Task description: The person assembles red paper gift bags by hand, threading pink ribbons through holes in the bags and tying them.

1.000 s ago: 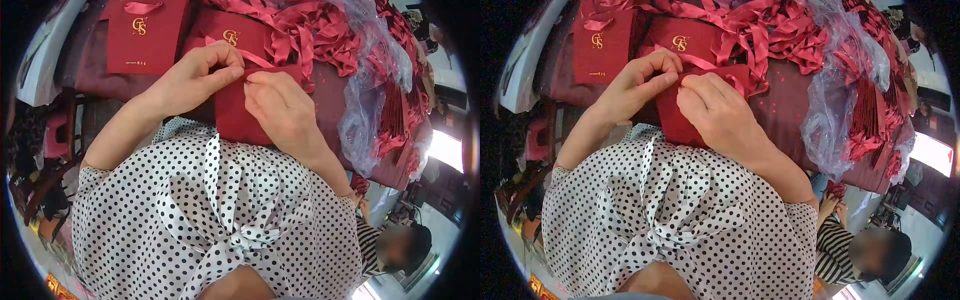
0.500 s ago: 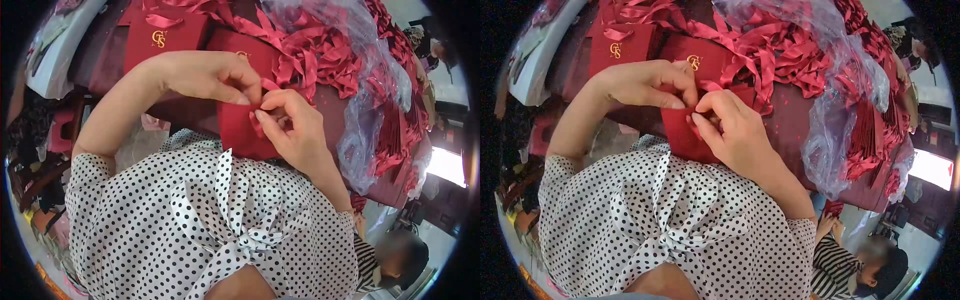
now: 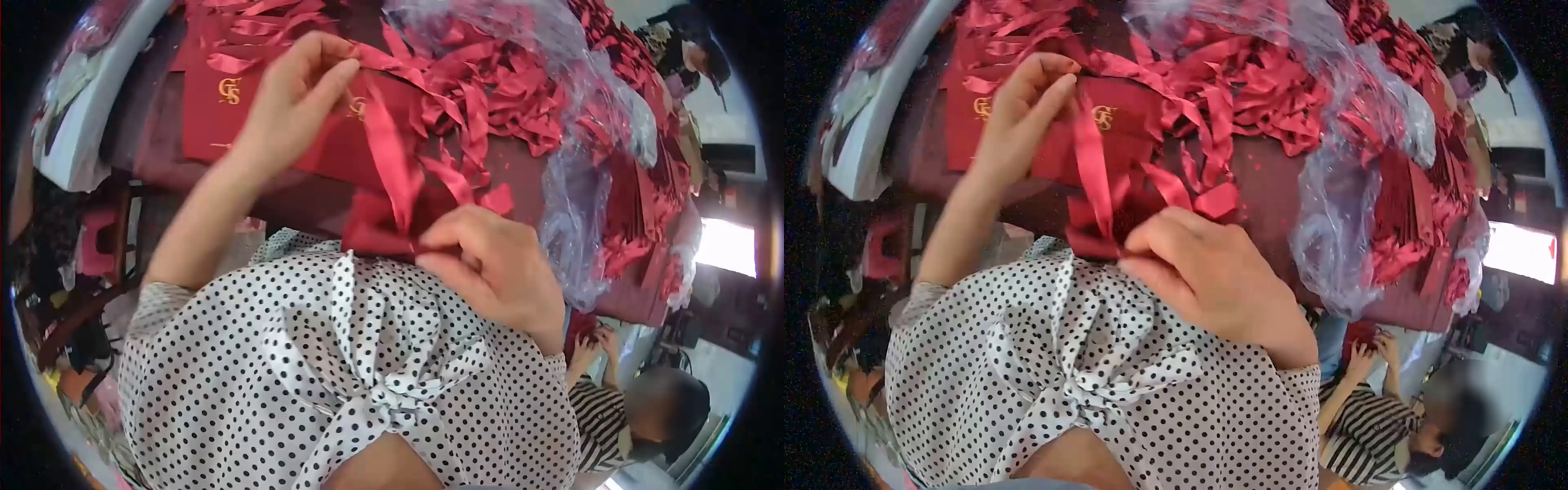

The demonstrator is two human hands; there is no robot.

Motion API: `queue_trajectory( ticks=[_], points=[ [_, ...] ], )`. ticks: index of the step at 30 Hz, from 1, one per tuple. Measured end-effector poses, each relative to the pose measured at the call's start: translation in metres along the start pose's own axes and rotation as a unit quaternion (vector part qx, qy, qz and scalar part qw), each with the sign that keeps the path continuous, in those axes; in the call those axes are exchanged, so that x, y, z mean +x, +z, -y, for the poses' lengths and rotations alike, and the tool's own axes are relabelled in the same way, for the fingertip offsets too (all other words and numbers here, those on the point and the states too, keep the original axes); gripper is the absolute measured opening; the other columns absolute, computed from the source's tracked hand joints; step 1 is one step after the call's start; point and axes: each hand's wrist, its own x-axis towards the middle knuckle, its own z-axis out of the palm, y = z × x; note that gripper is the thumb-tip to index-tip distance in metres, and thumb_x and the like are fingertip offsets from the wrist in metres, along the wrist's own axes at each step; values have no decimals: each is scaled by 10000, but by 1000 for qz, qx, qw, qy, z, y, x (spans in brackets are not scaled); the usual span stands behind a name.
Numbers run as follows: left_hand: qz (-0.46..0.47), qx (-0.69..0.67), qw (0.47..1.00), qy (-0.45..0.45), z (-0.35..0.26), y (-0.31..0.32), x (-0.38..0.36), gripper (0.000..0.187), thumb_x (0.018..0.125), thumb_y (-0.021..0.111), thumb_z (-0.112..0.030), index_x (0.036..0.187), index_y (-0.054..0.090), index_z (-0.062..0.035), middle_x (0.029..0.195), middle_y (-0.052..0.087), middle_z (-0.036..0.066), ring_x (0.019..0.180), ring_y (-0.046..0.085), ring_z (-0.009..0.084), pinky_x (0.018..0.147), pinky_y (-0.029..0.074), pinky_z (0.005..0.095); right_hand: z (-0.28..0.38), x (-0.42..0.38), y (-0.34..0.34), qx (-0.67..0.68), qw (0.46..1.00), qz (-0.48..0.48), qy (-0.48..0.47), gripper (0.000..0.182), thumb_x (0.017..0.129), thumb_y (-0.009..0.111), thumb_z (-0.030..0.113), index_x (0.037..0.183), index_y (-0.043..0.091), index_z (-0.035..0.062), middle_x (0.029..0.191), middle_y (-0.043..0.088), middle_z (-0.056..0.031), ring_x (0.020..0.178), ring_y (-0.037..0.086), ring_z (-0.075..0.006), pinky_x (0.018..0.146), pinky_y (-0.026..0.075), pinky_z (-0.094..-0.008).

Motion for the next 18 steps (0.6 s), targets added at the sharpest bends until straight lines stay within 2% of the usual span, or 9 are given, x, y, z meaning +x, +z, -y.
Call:
queue_trajectory(
  ticks=[3, 5, 7, 9, 12, 13, 14, 16, 18],
  points=[
    [-92, -268, 951, -127, -2, 31, -32, 235, 985, 495, -174, 1145, 457, -6, 893, 577, 58, 714, 565, 85, 648, 476, 238, 7, 0, -7, 17, 999, 44, 8, 143, 834, 672, 114, 908, 588, 26, 815, 586, -123, 707, 607, -300, 611, 491, -359],
    [-41, -383, 917, -102, -3, 42, -64, 297, 1005, 453, -248, 1190, 429, -16, 909, 570, 70, 758, 581, 129, 697, 485, 276, 2, -1, 2, -15, 998, -51, 28, 134, 802, 698, 83, 892, 614, 30, 776, 600, -116, 672, 614, -277, 592, 489, -345],
    [66, -343, 937, -30, 0, 60, -96, 308, 896, 637, -158, 1128, 494, -15, 883, 555, 45, 817, 551, 119, 723, 461, 292, 6, 3, 3, -27, 984, -112, 133, 108, 796, 698, 47, 882, 635, 32, 750, 625, -106, 655, 629, -227, 572, 487, -328],
    [79, -190, 975, -82, -25, 41, -99, 252, 833, 692, -91, 1027, 558, -1, 854, 555, 24, 822, 531, 98, 715, 451, 265, 0, 16, 18, -11, 985, -171, 12, 129, 804, 698, 46, 921, 645, 34, 804, 650, -106, 671, 643, -191, 573, 499, -305],
    [-53, -144, 959, -237, -38, -5, -95, 228, 823, 682, -28, 1035, 601, -17, 901, 595, 2, 813, 552, 66, 705, 471, 224, 7, 24, 32, 234, 948, -196, -91, 325, 782, 679, -33, 1097, 628, 28, 1112, 617, -152, 676, 643, -106, 523, 484, -202],
    [-210, -203, 938, -185, -22, -12, -105, 249, 851, 652, -31, 1088, 577, -22, 952, 610, 14, 843, 568, 64, 723, 486, 223, 3, 25, 30, 226, 945, -193, -137, 380, 766, 672, -60, 1133, 613, 24, 1188, 575, -169, 660, 621, -73, 489, 455, -173],
    [-310, -192, 920, -143, -11, -27, -103, 234, 896, 610, -61, 1120, 556, -22, 1009, 618, 34, 883, 585, 79, 765, 487, 224, -3, 24, 28, 202, 951, -195, -132, 361, 768, 673, -55, 1117, 621, 25, 1157, 592, -156, 652, 612, -70, 494, 457, -181],
    [-295, -235, 918, -127, 12, -75, -106, 209, 932, 561, -58, 1137, 551, -20, 1083, 625, 53, 964, 595, 107, 863, 460, 237, -26, 21, 24, 128, 972, -177, -87, 287, 783, 673, -23, 1063, 644, 30, 1059, 637, -108, 630, 597, -88, 507, 461, -202],
    [-340, -100, 922, -152, 42, -90, -111, 286, 948, 544, -85, 1217, 501, 2, 1155, 594, 79, 1025, 571, 134, 923, 434, 255, -47, 26, 28, -1, 982, -189, -17, 240, 782, 705, 52, 1017, 658, 33, 1008, 659, -86, 701, 632, -171, 597, 507, -272]
  ],
)
